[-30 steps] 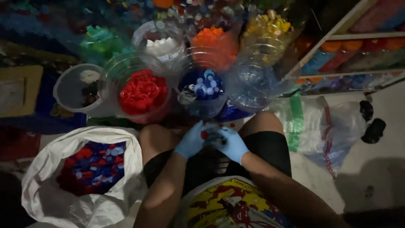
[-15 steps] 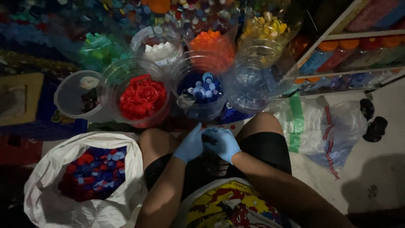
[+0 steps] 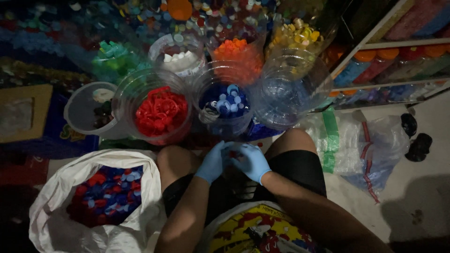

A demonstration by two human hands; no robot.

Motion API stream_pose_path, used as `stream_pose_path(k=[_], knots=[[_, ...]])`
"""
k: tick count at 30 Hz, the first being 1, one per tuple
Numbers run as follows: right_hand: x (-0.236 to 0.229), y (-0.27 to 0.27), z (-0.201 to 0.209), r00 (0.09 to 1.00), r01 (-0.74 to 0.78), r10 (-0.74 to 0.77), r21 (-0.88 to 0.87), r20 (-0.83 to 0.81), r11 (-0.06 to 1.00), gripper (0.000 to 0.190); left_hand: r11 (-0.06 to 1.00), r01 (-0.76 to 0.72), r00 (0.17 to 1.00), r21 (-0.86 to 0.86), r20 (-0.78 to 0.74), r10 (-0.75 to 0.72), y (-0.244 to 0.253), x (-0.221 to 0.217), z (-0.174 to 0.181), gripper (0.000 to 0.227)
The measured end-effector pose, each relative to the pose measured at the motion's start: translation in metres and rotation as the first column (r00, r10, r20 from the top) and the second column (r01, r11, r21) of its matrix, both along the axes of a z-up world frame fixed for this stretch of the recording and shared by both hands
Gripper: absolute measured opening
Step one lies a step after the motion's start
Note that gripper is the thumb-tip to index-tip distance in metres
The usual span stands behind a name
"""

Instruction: The person sits on the floor and sorts plastic bottle caps from a white sack into clear plastic containers by color. They pick up caps, separate them, and place them into specific containers for red, blue, white, and other colors.

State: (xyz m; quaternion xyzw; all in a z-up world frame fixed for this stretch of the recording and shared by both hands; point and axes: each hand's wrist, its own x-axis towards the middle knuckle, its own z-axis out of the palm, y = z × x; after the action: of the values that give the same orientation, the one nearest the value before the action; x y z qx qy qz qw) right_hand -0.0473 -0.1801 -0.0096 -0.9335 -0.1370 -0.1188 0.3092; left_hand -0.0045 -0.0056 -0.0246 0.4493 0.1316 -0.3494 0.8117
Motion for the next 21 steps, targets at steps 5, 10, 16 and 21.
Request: stream_pose_path(k=[5, 10, 16, 21], knots=[[0.001, -0.002, 0.015, 0.997, -0.007, 0.014, 0.094, -0.076, 0.996, 0.042, 0.998, -0.061, 0.996, 0.033, -0.057, 0.063, -0.005, 0.001, 0.007, 0.053], [0.011, 0.015, 0.060, 1.000, -0.008, 0.012, 0.151, -0.021, 0.988, 0.033, 0.994, -0.109, 0.982, 0.028, -0.152, 0.112, -0.008, 0.008, -0.037, 0.053], [0.045, 0.041, 0.099, 0.985, -0.123, 0.101, 0.151, 0.143, 0.981, 0.037, 0.993, -0.107, 0.980, -0.054, -0.177, 0.096, -0.020, 0.026, -0.093, 0.052], [0.078, 0.070, 0.113, 0.974, -0.132, 0.094, 0.180, 0.205, 0.975, 0.037, 0.993, -0.069, 0.984, -0.101, -0.168, 0.051, -0.015, 0.028, -0.109, 0.051]])
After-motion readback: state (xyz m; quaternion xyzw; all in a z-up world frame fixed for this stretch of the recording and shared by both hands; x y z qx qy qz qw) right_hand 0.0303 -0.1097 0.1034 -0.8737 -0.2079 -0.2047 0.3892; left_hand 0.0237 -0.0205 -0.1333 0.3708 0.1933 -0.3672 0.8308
